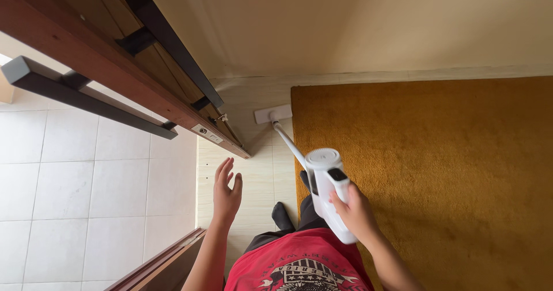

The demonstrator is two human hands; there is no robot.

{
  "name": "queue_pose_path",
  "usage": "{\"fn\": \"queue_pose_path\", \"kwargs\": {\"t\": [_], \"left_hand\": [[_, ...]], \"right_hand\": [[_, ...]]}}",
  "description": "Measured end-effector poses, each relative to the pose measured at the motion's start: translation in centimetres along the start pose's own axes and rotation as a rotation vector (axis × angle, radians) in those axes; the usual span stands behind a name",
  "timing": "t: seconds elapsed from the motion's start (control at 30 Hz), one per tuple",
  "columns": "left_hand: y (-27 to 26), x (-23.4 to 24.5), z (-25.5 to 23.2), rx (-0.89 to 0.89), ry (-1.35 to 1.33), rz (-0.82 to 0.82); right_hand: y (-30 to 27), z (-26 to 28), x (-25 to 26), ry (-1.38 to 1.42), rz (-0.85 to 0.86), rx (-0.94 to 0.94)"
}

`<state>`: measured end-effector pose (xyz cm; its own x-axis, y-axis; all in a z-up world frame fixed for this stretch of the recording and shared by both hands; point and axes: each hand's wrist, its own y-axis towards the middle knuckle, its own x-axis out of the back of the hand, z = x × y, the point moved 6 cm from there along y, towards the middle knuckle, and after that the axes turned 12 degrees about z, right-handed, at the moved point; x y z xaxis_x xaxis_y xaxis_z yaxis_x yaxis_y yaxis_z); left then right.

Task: The person vacuums a carpet using a cordless vacuum cleaner, pushing and pulling the vacuum head across the rug and moving a door to reach the edges.

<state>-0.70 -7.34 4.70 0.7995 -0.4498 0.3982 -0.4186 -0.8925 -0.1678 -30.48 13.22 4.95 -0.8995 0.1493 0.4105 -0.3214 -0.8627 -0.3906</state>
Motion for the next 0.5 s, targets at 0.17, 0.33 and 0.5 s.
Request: {"fn": "queue_pose_path", "kwargs": {"t": [0.17,0.33,0.5], "left_hand": [[0.1,-0.6,0.1,0.033,0.007,0.021],[-0.9,-1.5,1.7,0.044,-0.008,0.055],[-2.5,-2.1,4.9,0.116,0.003,0.095]], "right_hand": [[4.8,1.3,-2.1,0.113,-0.041,0.012],[8.5,1.9,-3.5,-0.056,-0.121,0.208],[9.8,-0.1,-4.7,-0.121,-0.073,0.135]]}}
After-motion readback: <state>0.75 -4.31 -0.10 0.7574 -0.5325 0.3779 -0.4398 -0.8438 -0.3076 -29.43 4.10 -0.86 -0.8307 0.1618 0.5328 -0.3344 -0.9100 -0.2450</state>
